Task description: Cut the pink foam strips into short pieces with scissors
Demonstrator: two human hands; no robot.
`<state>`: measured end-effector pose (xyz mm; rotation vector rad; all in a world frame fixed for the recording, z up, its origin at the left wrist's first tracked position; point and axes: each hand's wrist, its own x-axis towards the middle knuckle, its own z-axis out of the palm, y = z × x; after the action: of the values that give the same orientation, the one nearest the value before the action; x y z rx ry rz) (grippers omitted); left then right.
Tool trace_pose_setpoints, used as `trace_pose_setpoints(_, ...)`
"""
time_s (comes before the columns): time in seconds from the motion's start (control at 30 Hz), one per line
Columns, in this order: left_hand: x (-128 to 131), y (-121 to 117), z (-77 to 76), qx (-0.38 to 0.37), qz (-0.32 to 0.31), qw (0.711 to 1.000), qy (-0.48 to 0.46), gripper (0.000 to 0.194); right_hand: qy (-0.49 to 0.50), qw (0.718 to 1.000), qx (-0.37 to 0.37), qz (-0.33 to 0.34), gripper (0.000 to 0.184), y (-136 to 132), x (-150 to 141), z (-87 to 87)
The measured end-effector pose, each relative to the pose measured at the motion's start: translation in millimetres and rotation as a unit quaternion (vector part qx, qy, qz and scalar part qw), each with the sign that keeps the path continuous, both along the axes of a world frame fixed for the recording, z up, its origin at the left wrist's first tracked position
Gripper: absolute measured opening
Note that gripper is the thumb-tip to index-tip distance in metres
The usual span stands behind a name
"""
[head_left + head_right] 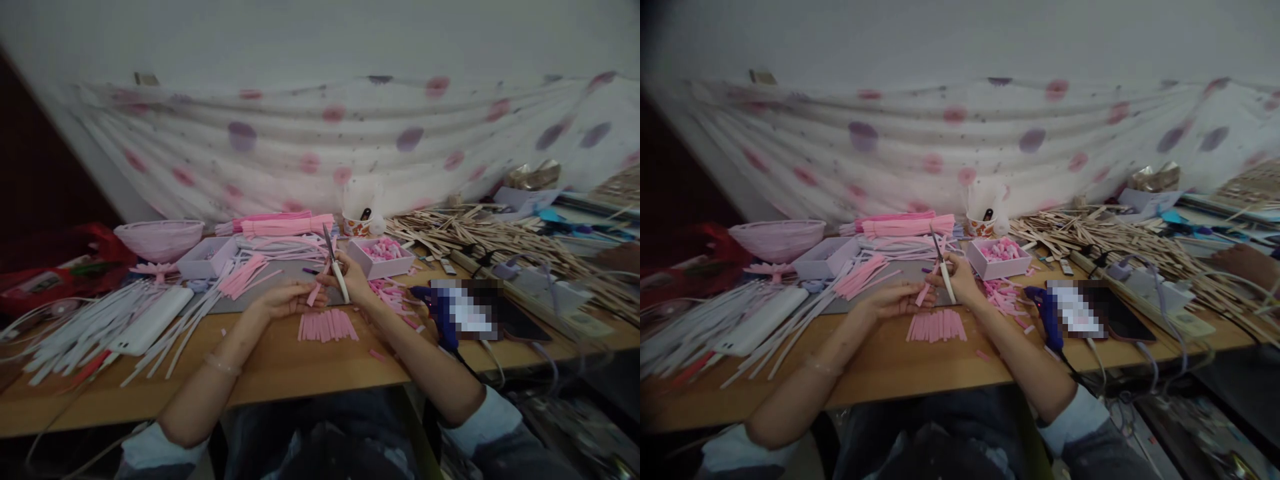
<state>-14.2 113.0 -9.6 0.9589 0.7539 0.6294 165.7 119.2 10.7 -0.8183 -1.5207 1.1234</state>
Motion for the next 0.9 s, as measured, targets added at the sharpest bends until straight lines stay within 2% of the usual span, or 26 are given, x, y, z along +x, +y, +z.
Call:
trace_pose_setpoints(0.1, -1.4, -0.1, -0.7, -0.042, -0.014, 0.999, -0.016, 0.022, 0.003, 1.0, 0.0, 0.005, 0.048, -0.5, -0.9, -1.6)
trace_pose_setpoints(0.23, 0.9, -1.3, 0.1, -0.075, 0.005, 0.997, -0.027, 0.014, 0.017, 1.0, -0.011, 0.018, 0.048, -1.3, -2.1, -1.3)
trace_pose_setpoints(0.37, 5.2, -2.9, 0.9, -0.061, 0.034, 0.997, -0.032, 0.01, 0.021, 0.999, -0.003, 0.025, 0.046, -3.2, -2.0, 1.2)
trace_pose_setpoints(0.5, 8.2, -2.5, 0.2, -0.016, 0.059, 0.998, -0.024, 0.017, 0.017, 1.0, 0.001, 0.019, 0.046, -1.6, -0.7, 0.9)
trace_pose_setpoints(0.6, 9.6, -1.0, -1.2, 0.048, 0.092, 0.995, 0.006, 0.024, 0.009, 1.0, -0.004, 0.011, 0.045, 2.2, 0.5, -2.0)
trace_pose_setpoints(0.77, 12.1, 0.5, -2.7, 0.183, 0.134, 0.972, 0.061, 0.03, 0.008, 1.0, -0.024, -0.018, 0.046, 5.9, -0.2, -5.8)
trace_pose_setpoints(0.9, 13.4, 0.3, 0.3, 0.231, 0.148, 0.955, 0.11, 0.034, 0.002, 0.999, -0.02, -0.031, 0.046, 4.8, -1.7, -4.4)
